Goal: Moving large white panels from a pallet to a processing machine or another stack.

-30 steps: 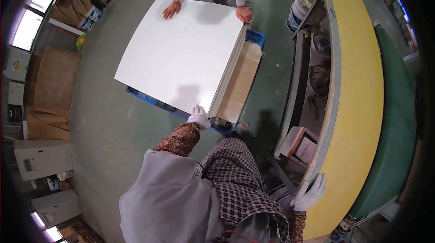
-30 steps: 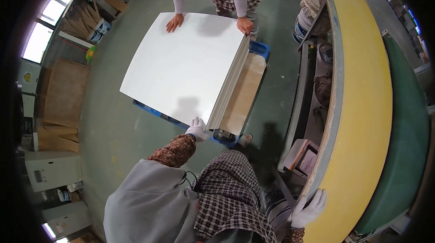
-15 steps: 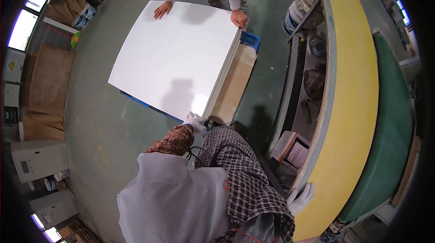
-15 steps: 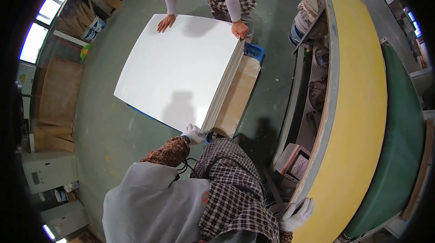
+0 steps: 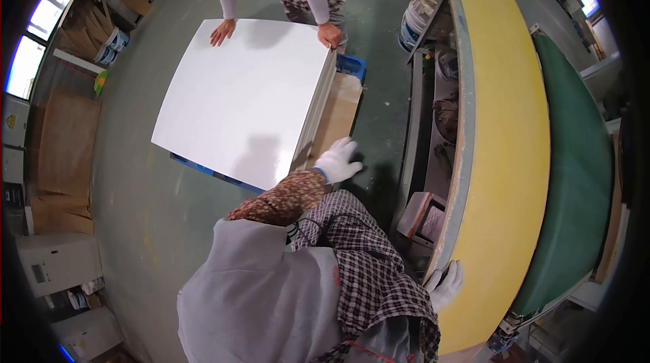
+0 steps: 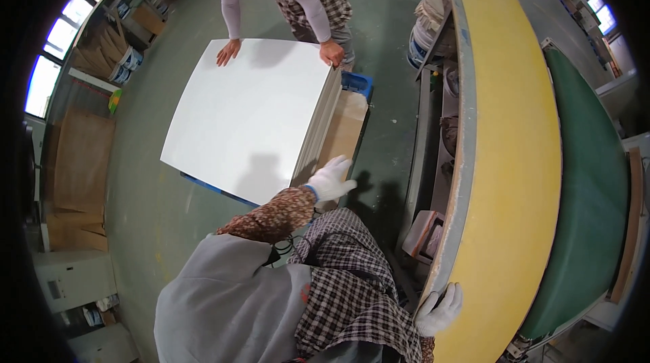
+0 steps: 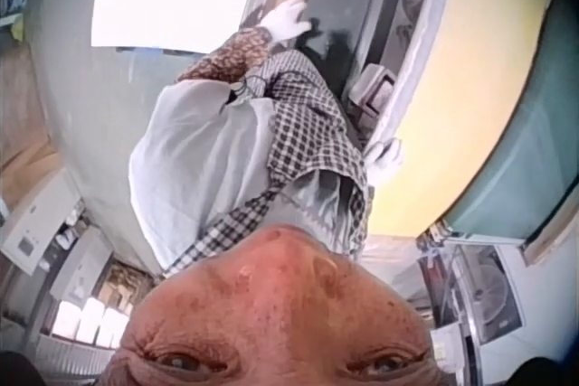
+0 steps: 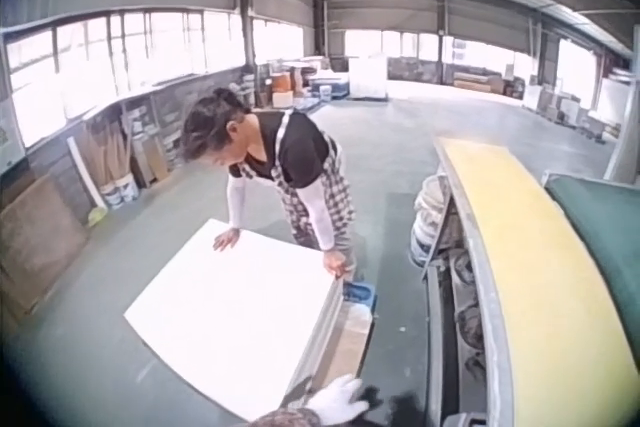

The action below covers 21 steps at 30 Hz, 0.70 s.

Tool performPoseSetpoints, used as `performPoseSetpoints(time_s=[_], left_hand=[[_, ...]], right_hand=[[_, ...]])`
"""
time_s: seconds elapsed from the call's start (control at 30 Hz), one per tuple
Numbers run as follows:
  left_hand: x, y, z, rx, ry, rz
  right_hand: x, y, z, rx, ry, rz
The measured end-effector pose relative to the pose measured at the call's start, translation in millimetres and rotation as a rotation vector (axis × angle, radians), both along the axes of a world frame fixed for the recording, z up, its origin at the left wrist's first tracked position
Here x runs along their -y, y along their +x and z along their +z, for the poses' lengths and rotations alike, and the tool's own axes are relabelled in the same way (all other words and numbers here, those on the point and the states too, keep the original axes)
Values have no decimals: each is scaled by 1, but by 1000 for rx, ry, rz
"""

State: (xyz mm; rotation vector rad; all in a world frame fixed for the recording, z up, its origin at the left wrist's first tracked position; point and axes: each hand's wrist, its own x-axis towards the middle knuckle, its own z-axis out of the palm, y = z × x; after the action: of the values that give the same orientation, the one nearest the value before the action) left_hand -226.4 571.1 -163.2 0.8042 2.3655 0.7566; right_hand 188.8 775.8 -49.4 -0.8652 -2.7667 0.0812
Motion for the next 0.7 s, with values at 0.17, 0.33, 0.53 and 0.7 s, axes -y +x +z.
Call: performPoseSetpoints(time_s=[0.17,0.33,0.53,0.7], left_hand=[[-124,23,70,-286,503,-178],[-209,71,96,-396,856,-390],[-256,99,94,-395,277,-779],[-254,82,32,-738,695,-576]], right_hand=[[-2,-4,1,2,-36,-41],[-3,8,-12,-78,-52,-72],[4,27,-10,-95,-112,-300],[-46,119,-50,-136,34,-682]])
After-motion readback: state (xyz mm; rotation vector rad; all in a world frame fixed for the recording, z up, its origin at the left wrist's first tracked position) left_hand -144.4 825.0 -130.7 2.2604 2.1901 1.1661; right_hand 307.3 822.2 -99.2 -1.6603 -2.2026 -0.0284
